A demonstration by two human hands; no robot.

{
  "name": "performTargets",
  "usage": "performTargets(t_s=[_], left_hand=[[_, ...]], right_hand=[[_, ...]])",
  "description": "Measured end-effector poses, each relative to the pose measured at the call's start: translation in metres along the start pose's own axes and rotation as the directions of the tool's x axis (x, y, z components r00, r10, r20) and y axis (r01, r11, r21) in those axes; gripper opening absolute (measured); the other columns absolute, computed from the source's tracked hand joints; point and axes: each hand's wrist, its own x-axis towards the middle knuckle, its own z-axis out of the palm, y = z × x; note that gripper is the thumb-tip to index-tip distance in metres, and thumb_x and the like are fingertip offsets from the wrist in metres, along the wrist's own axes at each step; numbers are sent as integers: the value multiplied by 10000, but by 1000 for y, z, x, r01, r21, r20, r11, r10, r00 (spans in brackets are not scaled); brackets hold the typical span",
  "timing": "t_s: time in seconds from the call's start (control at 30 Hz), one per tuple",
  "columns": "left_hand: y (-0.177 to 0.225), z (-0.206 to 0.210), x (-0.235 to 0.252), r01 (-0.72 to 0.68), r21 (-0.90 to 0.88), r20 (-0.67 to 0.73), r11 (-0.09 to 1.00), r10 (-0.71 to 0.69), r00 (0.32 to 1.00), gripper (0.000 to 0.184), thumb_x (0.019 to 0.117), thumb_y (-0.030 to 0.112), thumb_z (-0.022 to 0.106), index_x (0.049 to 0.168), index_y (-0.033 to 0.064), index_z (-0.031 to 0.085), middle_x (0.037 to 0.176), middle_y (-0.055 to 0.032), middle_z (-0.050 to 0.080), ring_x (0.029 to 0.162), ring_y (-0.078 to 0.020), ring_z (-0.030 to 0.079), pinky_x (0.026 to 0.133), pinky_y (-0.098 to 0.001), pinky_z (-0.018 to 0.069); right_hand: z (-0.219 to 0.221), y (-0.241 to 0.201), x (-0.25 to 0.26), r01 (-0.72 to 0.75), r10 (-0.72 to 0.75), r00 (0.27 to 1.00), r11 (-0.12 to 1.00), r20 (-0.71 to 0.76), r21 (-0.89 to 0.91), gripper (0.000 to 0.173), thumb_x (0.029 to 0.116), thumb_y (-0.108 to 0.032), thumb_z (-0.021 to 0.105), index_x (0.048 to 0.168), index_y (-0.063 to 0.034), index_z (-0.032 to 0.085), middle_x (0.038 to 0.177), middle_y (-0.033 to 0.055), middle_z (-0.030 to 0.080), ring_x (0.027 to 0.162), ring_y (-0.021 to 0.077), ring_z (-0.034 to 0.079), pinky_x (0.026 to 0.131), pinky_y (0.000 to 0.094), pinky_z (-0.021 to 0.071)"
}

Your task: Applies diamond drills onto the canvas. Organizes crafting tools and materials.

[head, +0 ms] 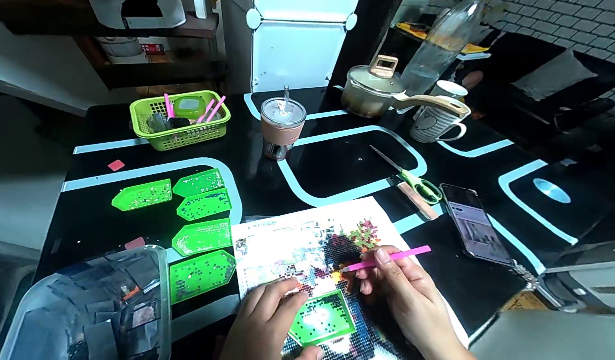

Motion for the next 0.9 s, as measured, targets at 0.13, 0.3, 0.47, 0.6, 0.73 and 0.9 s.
performTargets(t_s=[0.13,0.3,0.47,0.6,0.73,0.9], left_hand=[[0,0,0,1,-3,5,1000,-1,1000,497,854,383,789,1260,105,717,1362,-118,640,1248,-305,593,1027,-450,493],[0,0,0,5,1,11,1000,-5,1000,496,851,389,790,1255,109,719,1369,-112,637,1250,-300,591,1024,-445,494],[0,-1,1,6,6,11,1000,-6,1000,510,847,391,793,1267,112,713,1369,-109,636,1248,-296,592,1030,-443,491],[1,-1,1,10,5,15,1000,-10,1000,521,849,396,791,1283,122,702,1366,-103,637,1262,-296,584,1036,-452,488],[0,-1,1,8,-3,6,1000,-8,1000,506,848,392,795,1265,118,713,1362,-112,640,1256,-302,589,1033,-454,491],[0,-1,1,3,0,4,1000,-3,1000,505,876,437,761,1261,113,717,1359,-116,642,1242,-289,597,1017,-435,502]], right_hand=[[1,1,0,6,-5,1000,1000,-8,8,251,1103,-217,457,1035,-93,665,850,-3,725,677,53,681,623,186,583],[1,0,1,37,-37,999,999,-14,14,271,1113,-239,435,1035,-97,652,841,3,724,662,52,679,601,186,580],[2,0,3,10,-10,1000,999,-15,30,263,1110,-234,443,1036,-95,654,840,12,714,681,59,675,639,185,579],[1,-3,10,76,-73,996,995,58,-59,299,1114,-275,434,1170,-116,681,945,48,757,758,118,725,694,234,614],[-4,-8,36,312,-224,946,823,234,-475,275,1097,-367,470,1156,-185,668,1074,-30,745,973,104,727,837,293,623],[0,-1,82,246,86,892,732,444,-635,373,968,-498,630,1181,-196,680,1301,-87,677,1312,58,547,1138,457,399]])
